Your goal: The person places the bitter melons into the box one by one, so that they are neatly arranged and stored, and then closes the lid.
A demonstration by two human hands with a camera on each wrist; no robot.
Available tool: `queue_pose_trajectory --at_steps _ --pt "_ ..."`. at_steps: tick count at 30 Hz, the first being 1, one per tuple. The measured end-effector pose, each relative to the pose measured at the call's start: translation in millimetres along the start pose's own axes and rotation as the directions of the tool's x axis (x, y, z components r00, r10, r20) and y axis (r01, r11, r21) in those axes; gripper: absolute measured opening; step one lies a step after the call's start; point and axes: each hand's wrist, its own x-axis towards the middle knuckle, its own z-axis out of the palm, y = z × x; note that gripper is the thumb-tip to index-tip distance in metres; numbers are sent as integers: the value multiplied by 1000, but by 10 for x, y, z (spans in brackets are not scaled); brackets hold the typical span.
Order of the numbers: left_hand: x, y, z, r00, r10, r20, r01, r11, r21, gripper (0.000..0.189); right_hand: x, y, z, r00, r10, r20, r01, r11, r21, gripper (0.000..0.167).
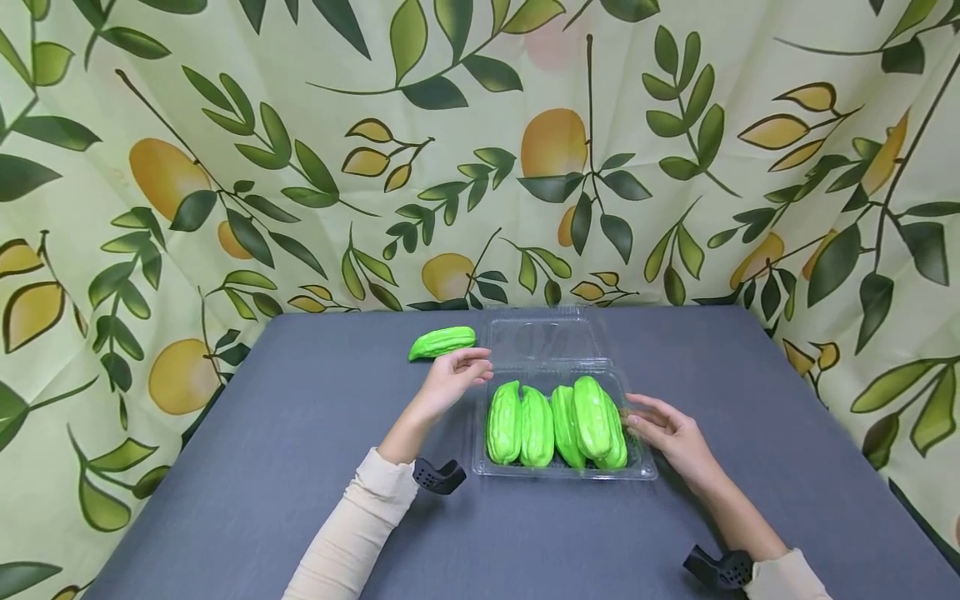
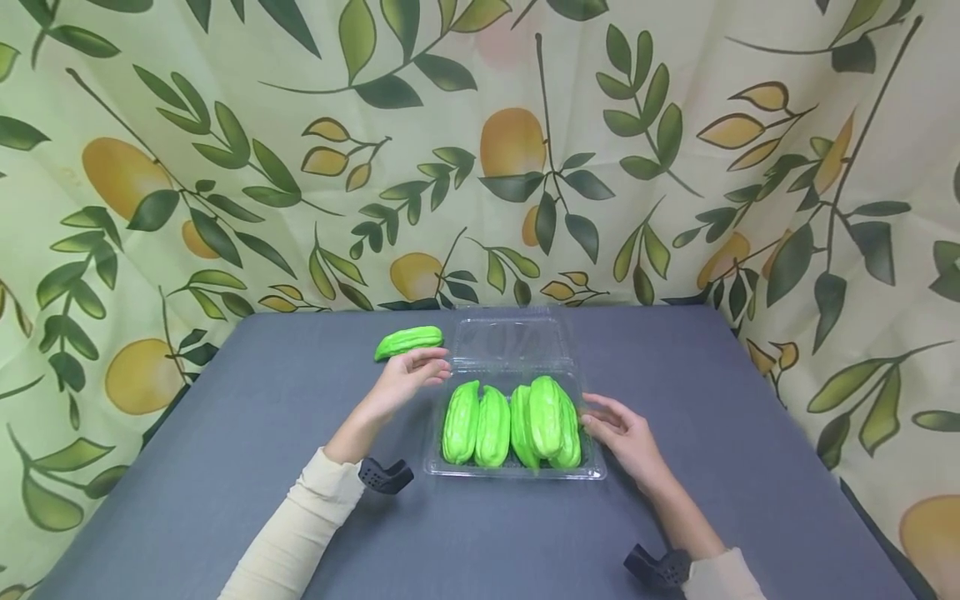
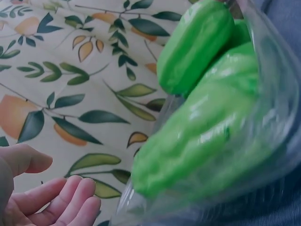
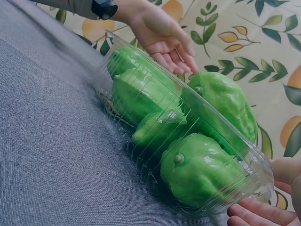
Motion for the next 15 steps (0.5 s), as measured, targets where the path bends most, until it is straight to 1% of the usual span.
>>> queue_pose_trajectory --at_steps 8,15 --pt "38 -81 -147 999 -7 -44 8 1000 19 38 -15 -3 8 1000 -9 -1 9 1000 3 45" --pt "82 -149 -255 994 18 -108 -15 999 30 35 -6 2 -3 1000 -1 1 1 1000 -4 45"
